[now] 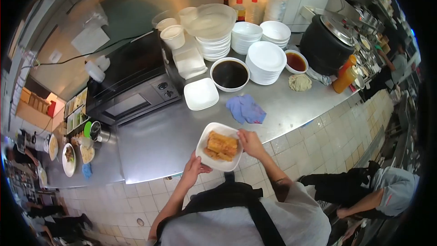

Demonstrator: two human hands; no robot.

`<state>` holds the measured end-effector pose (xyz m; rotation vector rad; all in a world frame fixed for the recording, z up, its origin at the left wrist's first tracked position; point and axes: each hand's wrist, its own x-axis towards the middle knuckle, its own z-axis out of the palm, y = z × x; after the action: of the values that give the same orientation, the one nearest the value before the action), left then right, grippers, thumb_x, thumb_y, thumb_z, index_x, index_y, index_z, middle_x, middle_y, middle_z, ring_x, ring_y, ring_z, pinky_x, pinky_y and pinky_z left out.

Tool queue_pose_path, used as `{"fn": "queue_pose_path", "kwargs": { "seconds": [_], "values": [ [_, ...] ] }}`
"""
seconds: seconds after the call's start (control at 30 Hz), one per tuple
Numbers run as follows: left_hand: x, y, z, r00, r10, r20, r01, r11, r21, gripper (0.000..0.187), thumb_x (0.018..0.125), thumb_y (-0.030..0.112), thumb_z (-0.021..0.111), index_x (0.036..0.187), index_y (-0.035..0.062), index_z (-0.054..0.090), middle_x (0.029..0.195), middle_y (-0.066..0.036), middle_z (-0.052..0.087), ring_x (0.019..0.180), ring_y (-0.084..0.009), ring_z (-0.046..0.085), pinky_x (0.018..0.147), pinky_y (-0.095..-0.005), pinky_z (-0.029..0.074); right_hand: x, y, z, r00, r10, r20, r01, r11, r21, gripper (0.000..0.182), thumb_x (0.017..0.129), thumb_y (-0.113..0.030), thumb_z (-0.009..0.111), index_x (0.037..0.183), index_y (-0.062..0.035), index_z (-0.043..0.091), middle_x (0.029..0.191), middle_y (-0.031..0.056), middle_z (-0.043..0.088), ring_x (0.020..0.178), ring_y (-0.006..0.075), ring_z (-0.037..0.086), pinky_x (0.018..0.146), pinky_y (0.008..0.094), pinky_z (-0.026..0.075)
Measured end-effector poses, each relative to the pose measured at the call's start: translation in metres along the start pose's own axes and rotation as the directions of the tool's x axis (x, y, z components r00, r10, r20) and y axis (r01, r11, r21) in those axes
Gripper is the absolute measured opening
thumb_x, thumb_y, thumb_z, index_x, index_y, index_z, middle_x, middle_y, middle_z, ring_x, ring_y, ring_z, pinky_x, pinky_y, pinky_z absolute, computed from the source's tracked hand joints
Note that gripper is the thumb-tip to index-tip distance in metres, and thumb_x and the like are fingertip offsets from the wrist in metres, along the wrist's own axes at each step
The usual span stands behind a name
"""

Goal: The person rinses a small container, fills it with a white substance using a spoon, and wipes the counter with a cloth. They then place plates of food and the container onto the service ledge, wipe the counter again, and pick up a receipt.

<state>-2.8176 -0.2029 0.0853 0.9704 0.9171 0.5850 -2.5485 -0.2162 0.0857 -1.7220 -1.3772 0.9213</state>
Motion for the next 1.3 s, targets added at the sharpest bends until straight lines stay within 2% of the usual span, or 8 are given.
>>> {"fn": "queue_pose_path", "kwargs": {
  "seconds": [0.2, 0.33, 0.5, 0.83, 0.93, 1.07, 1.23, 1.3],
  "values": [
    [-0.021, -0.030, -0.026, 0.965, 0.138, -0.225, -0.119, 0.988, 0.096, 0.032, 0.096, 0.013, 0.030, 0.122, -0.0026, 0.039, 0.094, -0.018, 0.060, 0.067, -0.0248, 0.064, 0.058, -0.0322, 0.057, 0.021, 0.002, 0.034, 0.960, -0.023, 0.281, 0.004, 0.998, 0.068, 0.035, 0.096, -0.030, 0.047, 0.087, 0.0008, 0.060, 0.066, 0.0224, 0.060, 0.061, 0.0376, 0.060, 0.060, 0.0474, 0.046],
    [-0.052, -0.039, -0.038, 0.933, 0.144, -0.331, -0.139, 0.990, 0.040, 0.032, 0.095, 0.013, 0.030, 0.121, -0.0045, 0.039, 0.094, -0.019, 0.060, 0.066, -0.0248, 0.063, 0.056, -0.0339, 0.055, 0.103, 0.058, 0.014, 0.915, -0.267, -0.301, 0.179, 0.941, -0.287, 0.041, 0.092, -0.039, 0.051, 0.107, -0.0032, 0.063, 0.111, 0.0225, 0.061, 0.102, 0.0402, 0.057, 0.087, 0.0478, 0.045],
    [-0.108, -0.046, -0.065, 0.834, 0.194, -0.517, -0.225, 0.974, 0.004, 0.035, 0.095, 0.022, 0.039, 0.121, -0.0014, 0.041, 0.090, -0.016, 0.061, 0.064, -0.0218, 0.061, 0.055, -0.0333, 0.053, 0.124, 0.103, 0.057, 0.854, -0.399, -0.335, 0.093, 0.750, -0.655, 0.046, 0.088, -0.037, 0.054, 0.126, -0.0095, 0.054, 0.138, 0.0177, 0.043, 0.130, 0.0410, 0.034, 0.104, 0.0551, 0.028],
    [-0.204, -0.056, -0.163, 0.676, 0.180, -0.714, -0.276, 0.961, -0.019, 0.036, 0.096, 0.025, 0.040, 0.122, 0.0007, 0.041, 0.096, -0.014, 0.060, 0.072, -0.0226, 0.061, 0.056, -0.0327, 0.050, -0.003, 0.022, 0.254, 0.717, -0.580, 0.386, 0.694, 0.644, -0.322, 0.042, 0.088, -0.024, 0.050, 0.130, -0.0199, 0.051, 0.142, 0.0099, 0.039, 0.134, 0.0312, 0.032, 0.110, 0.0526, 0.022],
    [-0.226, -0.060, -0.193, 0.645, 0.178, -0.743, -0.281, 0.960, -0.014, 0.034, 0.096, 0.024, 0.039, 0.122, 0.0012, 0.041, 0.095, -0.015, 0.060, 0.069, -0.0217, 0.060, 0.055, -0.0330, 0.049, 0.013, 0.079, 0.162, 0.944, -0.329, 0.010, 0.292, 0.821, -0.491, 0.042, 0.088, -0.015, 0.047, 0.130, -0.0080, 0.048, 0.138, 0.0166, 0.043, 0.130, 0.0331, 0.038, 0.110, 0.0458, 0.024],
    [-0.263, -0.076, -0.228, 0.565, 0.155, -0.811, -0.292, 0.956, -0.021, 0.035, 0.096, 0.023, 0.038, 0.123, 0.0000, 0.040, 0.094, -0.015, 0.061, 0.067, -0.0227, 0.062, 0.055, -0.0340, 0.052, 0.036, 0.261, 0.008, 0.798, -0.216, -0.563, -0.244, 0.738, -0.629, 0.041, 0.098, -0.023, 0.038, 0.132, -0.0029, 0.046, 0.134, 0.0215, 0.046, 0.127, 0.0343, 0.041, 0.107, 0.0449, 0.028],
    [-0.308, -0.109, -0.272, 0.499, 0.208, -0.841, -0.387, 0.922, -0.001, 0.036, 0.095, 0.018, 0.037, 0.124, -0.0044, 0.040, 0.099, -0.018, 0.061, 0.071, -0.0236, 0.065, 0.057, -0.0332, 0.056, 0.044, 0.158, 0.081, 0.807, -0.260, -0.530, -0.236, 0.680, -0.694, 0.044, 0.099, -0.028, 0.032, 0.132, -0.0031, 0.047, 0.134, 0.0226, 0.047, 0.125, 0.0396, 0.041, 0.106, 0.0475, 0.028],
    [-0.319, -0.110, -0.284, 0.467, 0.176, -0.866, -0.400, 0.916, -0.029, 0.034, 0.095, 0.014, 0.033, 0.123, -0.0055, 0.040, 0.096, -0.019, 0.062, 0.068, -0.0242, 0.065, 0.057, -0.0331, 0.056, 0.043, 0.134, 0.182, 0.790, -0.533, -0.305, 0.176, 0.673, -0.719, 0.045, 0.098, -0.027, 0.034, 0.136, -0.0061, 0.044, 0.139, 0.0204, 0.042, 0.133, 0.0410, 0.032, 0.110, 0.0499, 0.020]
  ]
}}
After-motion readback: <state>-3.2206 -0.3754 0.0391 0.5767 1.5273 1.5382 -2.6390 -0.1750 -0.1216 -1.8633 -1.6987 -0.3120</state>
